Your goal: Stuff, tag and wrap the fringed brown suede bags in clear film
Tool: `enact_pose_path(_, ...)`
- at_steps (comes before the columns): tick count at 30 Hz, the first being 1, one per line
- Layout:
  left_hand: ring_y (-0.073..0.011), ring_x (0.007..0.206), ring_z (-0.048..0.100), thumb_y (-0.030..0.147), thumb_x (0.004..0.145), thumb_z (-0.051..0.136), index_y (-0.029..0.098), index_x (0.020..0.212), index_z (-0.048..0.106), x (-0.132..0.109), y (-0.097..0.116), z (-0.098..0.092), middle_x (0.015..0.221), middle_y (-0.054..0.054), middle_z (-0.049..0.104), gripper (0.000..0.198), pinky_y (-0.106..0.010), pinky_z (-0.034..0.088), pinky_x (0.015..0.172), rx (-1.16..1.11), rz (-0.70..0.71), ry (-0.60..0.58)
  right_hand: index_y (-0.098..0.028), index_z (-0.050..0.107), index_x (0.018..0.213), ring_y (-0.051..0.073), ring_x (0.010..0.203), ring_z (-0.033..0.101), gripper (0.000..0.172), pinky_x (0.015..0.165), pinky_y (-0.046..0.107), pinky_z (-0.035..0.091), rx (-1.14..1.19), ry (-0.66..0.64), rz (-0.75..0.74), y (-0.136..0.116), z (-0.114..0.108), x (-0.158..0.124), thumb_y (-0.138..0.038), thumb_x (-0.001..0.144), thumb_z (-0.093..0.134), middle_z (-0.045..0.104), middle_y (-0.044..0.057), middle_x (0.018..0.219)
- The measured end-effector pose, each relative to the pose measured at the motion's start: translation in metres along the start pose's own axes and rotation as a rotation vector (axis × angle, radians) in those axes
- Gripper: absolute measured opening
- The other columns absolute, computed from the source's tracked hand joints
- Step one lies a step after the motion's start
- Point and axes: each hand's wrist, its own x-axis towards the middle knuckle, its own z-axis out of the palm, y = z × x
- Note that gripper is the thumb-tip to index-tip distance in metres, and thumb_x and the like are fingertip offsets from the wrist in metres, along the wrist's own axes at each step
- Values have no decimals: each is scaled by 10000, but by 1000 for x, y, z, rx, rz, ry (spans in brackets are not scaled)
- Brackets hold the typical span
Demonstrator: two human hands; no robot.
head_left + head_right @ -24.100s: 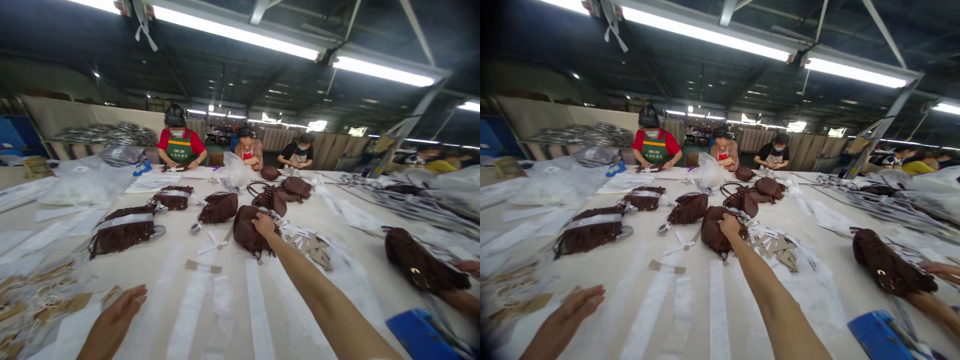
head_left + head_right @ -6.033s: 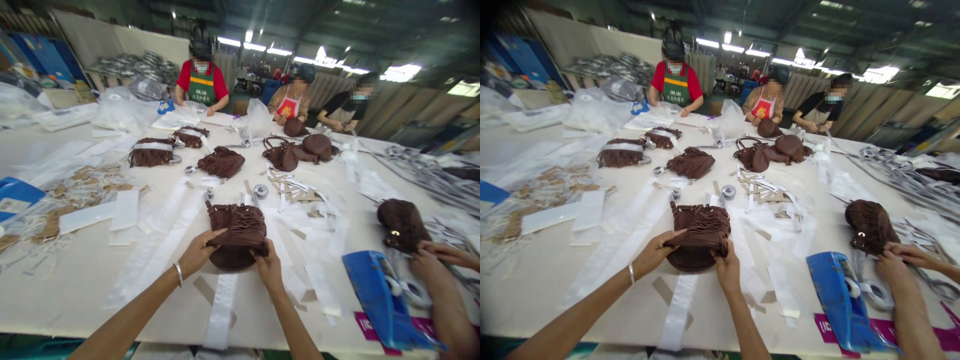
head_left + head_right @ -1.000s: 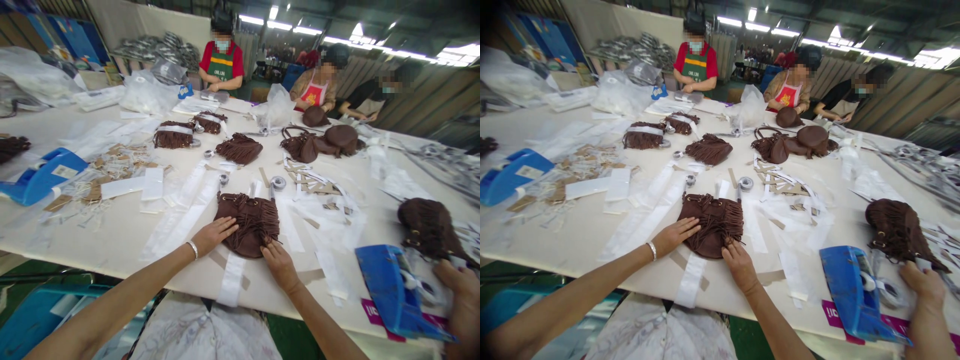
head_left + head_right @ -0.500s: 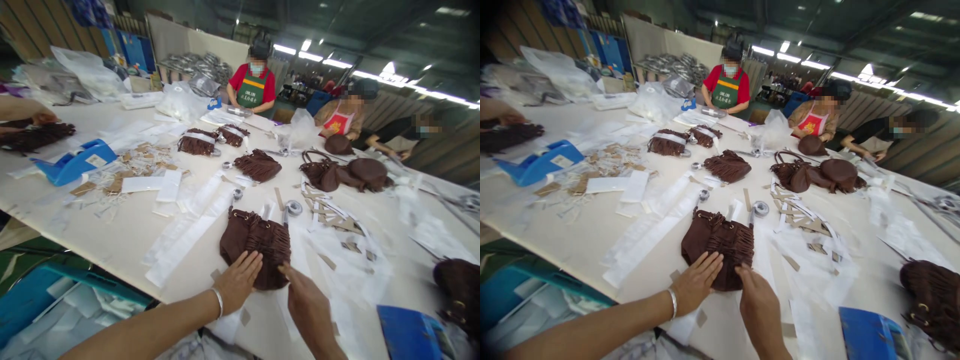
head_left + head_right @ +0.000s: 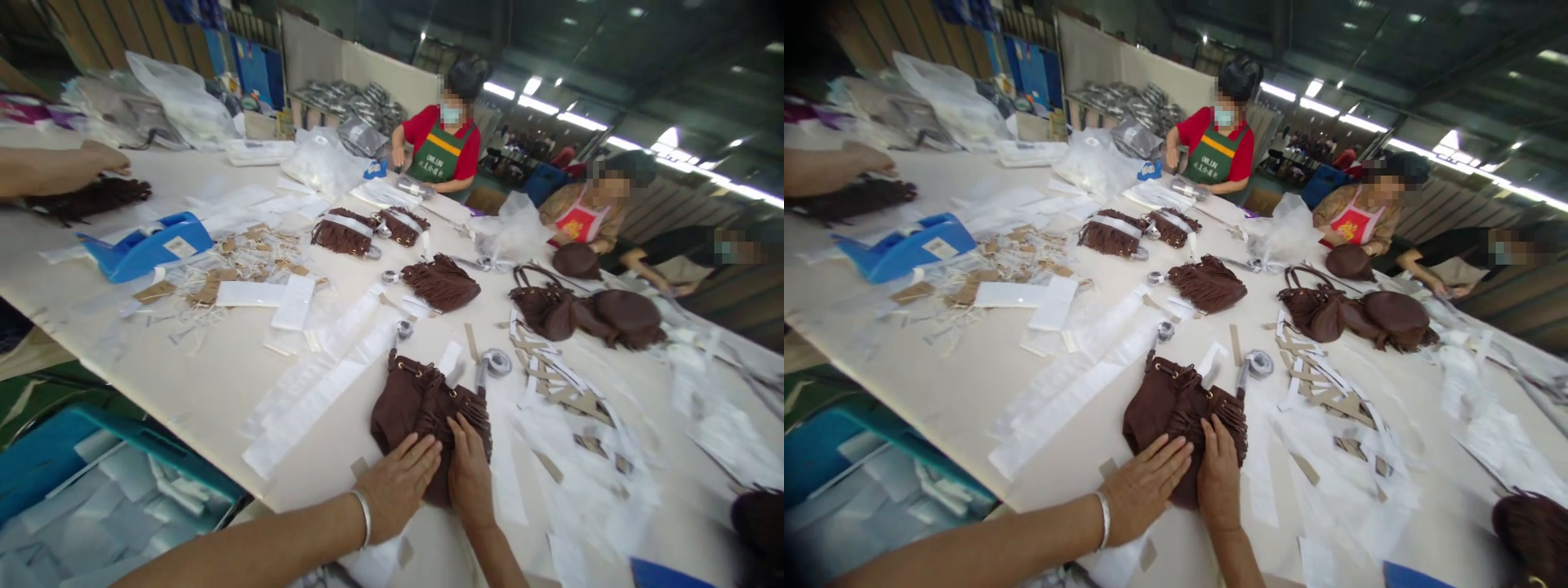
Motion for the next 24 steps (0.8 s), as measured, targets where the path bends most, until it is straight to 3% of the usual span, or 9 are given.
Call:
enact_pose_path(3,-250,1461,177,321,970,373,76,1441,374,0,2,1,1548,-113,309,532,-428,125,1210,-17,-4,17,-198,499,1323,300,1261,466,530,1009,526,441,-79,-3,-37,-36,-28,41,-44,828,389,516,159,1349)
enact_pose_path(5,-257,1452,210,278,955,391,74,1409,426,2,4,3,1515,-122,374,499,-437,143,1211,-27,-8,18,-203,530,1286,277,1253,472,463,1037,491,413,-31,31,-64,-63,-34,80,-71,868,383,546,141,1322)
enact_pose_path(7,-262,1435,255,243,943,409,67,1374,468,5,6,6,1472,-130,436,469,-441,170,1212,-45,-16,29,-196,547,1254,227,1202,512,410,1036,429,414,44,60,-57,-82,-23,119,-98,910,348,599,116,1248)
enact_pose_path(10,-258,1383,355,204,940,422,80,1301,536,1,4,7,1365,-133,547,398,-445,202,1210,-130,-26,68,-162,583,1189,198,1097,569,343,977,368,440,89,156,-17,-84,19,156,-177,955,333,659,111,1131)
enact_pose_path(14,-221,1298,459,190,942,429,138,1212,575,-30,-6,-6,1252,-97,623,312,-410,279,1183,-371,-40,153,-125,606,1113,190,910,624,371,844,318,461,93,181,53,-59,75,159,-269,995,285,690,118,993)
enact_pose_path(16,-194,1238,503,156,947,397,156,1206,554,-47,-12,-18,1218,-87,626,303,-371,383,1115,-485,-168,187,-125,615,1082,193,871,619,378,819,309,441,108,152,82,-50,88,154,-319,1000,301,688,114,955)
enact_pose_path(20,-178,1020,583,125,963,327,183,1102,550,-51,-25,-32,1060,-78,614,270,-355,516,927,-509,-636,161,-156,648,962,192,817,592,387,761,284,388,101,56,123,-48,87,152,-432,983,377,673,85,849)
enact_pose_path(24,-235,1079,565,195,945,459,186,1179,506,-32,-31,-16,1172,-100,564,239,-424,511,939,-341,-685,135,-174,638,1001,172,751,568,406,668,258,316,64,-116,265,-50,80,159,-481,980,374,663,59,813)
